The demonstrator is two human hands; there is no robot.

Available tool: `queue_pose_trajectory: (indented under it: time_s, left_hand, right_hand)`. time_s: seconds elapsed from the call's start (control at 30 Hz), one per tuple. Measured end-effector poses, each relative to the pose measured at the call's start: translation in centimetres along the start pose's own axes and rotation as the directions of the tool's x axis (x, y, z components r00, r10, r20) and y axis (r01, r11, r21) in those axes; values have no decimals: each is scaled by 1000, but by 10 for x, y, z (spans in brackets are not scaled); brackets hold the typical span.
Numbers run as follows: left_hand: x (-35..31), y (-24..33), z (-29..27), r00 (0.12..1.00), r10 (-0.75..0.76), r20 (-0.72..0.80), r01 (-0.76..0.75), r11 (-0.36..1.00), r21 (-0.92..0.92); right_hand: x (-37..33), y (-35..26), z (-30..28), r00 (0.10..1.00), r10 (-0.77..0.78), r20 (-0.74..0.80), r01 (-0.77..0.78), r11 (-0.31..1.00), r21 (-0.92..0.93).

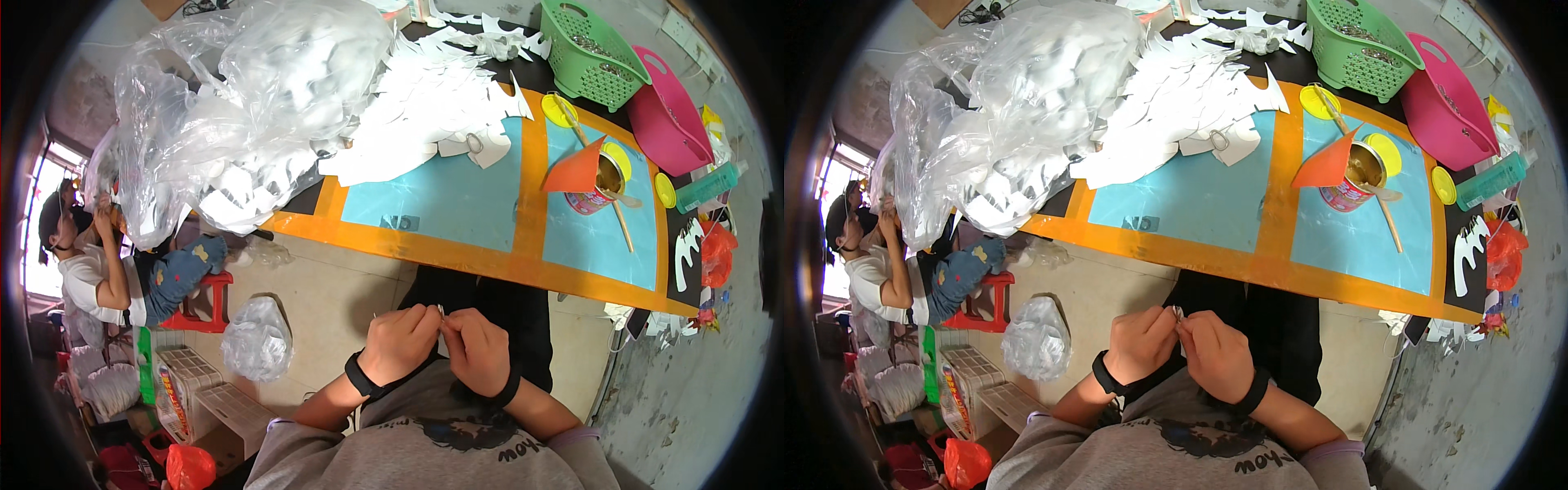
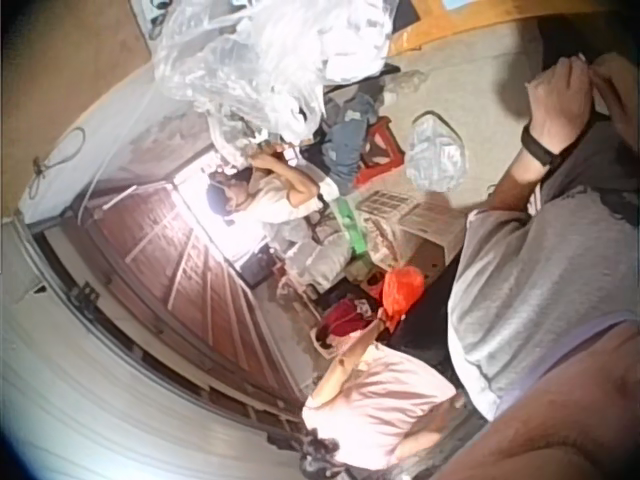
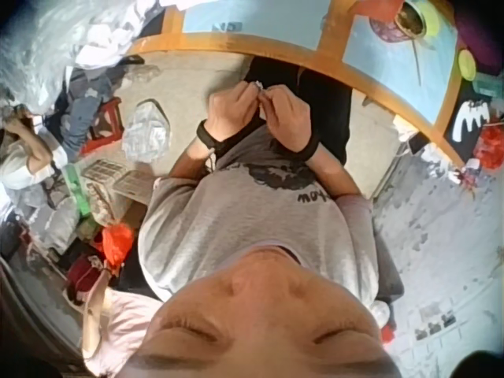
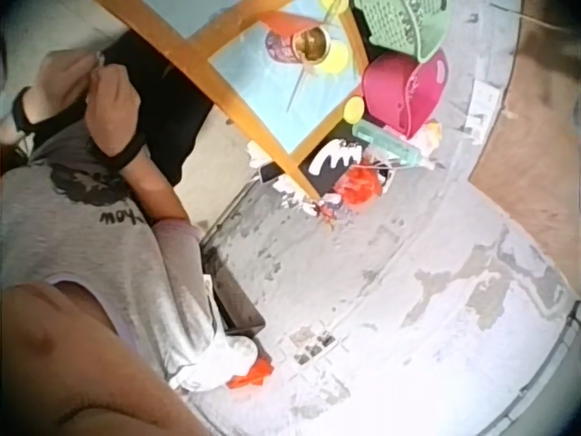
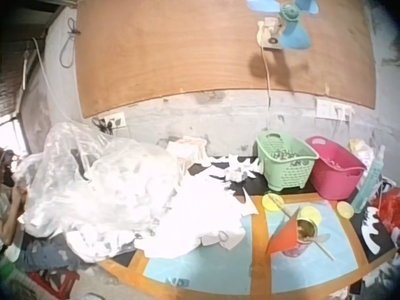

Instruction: The recorder applies glue to small white material pieces and inserts metal eyelet rings.

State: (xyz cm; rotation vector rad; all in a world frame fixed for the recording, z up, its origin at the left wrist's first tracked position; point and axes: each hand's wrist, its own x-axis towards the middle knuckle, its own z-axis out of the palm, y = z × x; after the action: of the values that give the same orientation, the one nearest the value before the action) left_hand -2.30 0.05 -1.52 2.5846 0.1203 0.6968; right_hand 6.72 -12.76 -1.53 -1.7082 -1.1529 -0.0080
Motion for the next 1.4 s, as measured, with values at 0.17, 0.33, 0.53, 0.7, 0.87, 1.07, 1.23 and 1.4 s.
queue_pose_trajectory:
  time_s: [0.17, 0.33, 0.53, 0.7, 0.87, 1.07, 1.23, 1.4]
  left_hand:
    - [-1, -1, 2, 1000, 7, -23, -8, 999, -46]
    - [-2, 14, 7, 940, -253, -230, 195, 949, -248]
    - [1, 19, 7, 900, -272, -341, 177, 942, -285]
    - [2, 21, 5, 898, -241, -368, 174, 963, -208]
    - [2, 24, 10, 904, -186, -386, 144, 980, -136]
    - [0, 26, 16, 913, -134, -386, 108, 990, -89]
    - [5, 24, 17, 897, -112, -428, 114, 993, -22]
    - [3, 26, 25, 893, -104, -438, 92, 995, -48]
  right_hand:
    - [-1, 3, -1, 999, 9, -35, -9, 1000, -7]
    - [-1, 6, -6, 983, 80, -163, -78, 997, 15]
    - [4, 1, -9, 982, 79, -169, -70, 996, 54]
    - [5, 0, -5, 983, 34, -181, -34, 999, 7]
    - [6, -3, -5, 983, 61, -171, -63, 998, -9]
    - [13, 4, -2, 981, -46, -191, 29, 995, -94]
    - [12, 2, 3, 979, -68, -192, 48, 993, -105]
    - [17, 7, 5, 968, -81, -236, 57, 992, -109]
